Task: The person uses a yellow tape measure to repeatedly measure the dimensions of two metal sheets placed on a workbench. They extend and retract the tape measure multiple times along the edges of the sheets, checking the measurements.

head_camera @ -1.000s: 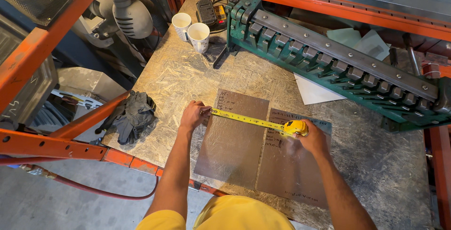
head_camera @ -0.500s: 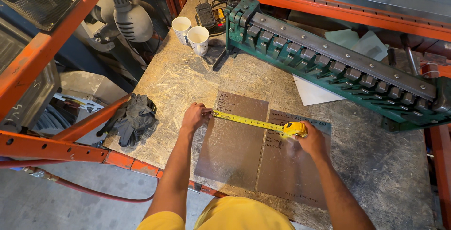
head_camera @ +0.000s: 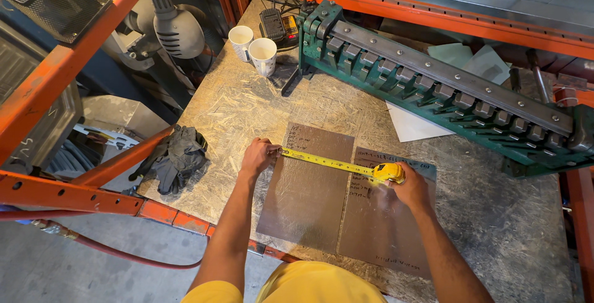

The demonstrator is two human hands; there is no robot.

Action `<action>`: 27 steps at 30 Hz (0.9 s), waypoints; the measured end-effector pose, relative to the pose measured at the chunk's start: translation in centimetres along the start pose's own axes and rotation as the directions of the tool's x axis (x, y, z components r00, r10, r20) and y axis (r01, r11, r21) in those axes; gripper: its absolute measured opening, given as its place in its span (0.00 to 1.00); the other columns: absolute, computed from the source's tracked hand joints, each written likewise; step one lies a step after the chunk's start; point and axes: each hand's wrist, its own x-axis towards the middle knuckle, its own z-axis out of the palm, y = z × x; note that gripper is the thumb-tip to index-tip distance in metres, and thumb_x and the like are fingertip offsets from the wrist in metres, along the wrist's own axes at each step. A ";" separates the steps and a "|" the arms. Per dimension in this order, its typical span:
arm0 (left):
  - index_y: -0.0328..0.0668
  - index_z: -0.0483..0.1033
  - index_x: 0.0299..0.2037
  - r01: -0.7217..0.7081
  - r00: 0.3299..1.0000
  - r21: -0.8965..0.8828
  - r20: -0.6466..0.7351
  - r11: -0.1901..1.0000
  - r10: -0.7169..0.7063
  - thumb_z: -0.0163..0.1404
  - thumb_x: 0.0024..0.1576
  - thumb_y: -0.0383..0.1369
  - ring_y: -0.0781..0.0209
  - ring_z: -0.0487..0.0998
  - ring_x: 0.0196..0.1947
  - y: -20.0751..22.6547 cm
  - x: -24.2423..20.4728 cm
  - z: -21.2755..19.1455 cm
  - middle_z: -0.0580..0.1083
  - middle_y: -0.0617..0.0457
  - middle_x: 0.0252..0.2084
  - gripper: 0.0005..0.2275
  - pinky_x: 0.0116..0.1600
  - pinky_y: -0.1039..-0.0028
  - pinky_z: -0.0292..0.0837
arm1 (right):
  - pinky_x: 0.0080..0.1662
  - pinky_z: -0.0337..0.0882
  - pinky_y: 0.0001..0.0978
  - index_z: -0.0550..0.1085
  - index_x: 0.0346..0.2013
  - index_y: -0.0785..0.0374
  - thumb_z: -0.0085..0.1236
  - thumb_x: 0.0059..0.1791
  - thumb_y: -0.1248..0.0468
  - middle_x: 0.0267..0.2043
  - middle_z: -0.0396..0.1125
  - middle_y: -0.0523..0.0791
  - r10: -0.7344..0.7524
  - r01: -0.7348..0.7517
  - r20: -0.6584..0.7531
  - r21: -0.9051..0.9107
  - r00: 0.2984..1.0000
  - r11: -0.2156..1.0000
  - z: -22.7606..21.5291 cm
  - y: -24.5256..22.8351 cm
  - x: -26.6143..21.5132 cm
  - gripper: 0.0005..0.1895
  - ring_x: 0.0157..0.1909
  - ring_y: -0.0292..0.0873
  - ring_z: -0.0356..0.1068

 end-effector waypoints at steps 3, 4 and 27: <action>0.74 0.87 0.45 -0.019 1.000 -0.007 -0.015 1.000 0.019 0.58 0.55 0.43 0.49 0.78 0.47 0.0 0.0 0.0 0.80 0.56 0.41 0.10 0.53 0.56 0.84 | 0.65 0.71 0.56 0.73 0.65 0.44 0.75 0.43 0.53 0.61 0.75 0.51 0.003 -0.003 0.002 0.019 1.000 1.000 -0.2 -0.3 -0.2 0.36 0.66 0.59 0.73; 0.74 0.87 0.45 -0.021 1.000 -0.006 -0.019 1.000 0.021 0.58 0.55 0.43 0.49 0.78 0.47 0.1 -0.3 0.1 0.80 0.56 0.41 0.10 0.53 0.56 0.84 | 0.65 0.71 0.56 0.73 0.65 0.44 0.75 0.43 0.53 0.61 0.75 0.51 0.002 -0.002 -0.002 0.020 1.000 1.000 0.1 -0.1 -0.2 0.36 0.66 0.59 0.73; 0.60 0.84 0.53 -0.353 0.935 -0.216 -0.070 0.910 0.346 0.57 0.61 0.37 0.50 0.79 0.47 16.1 -8.1 2.9 0.79 0.56 0.43 0.11 0.50 0.58 0.76 | 0.58 0.76 0.59 0.76 0.58 0.49 0.76 0.42 0.63 0.48 0.73 0.52 -0.448 0.427 -0.025 0.358 0.894 0.831 1.8 -9.9 -8.1 0.31 0.52 0.62 0.78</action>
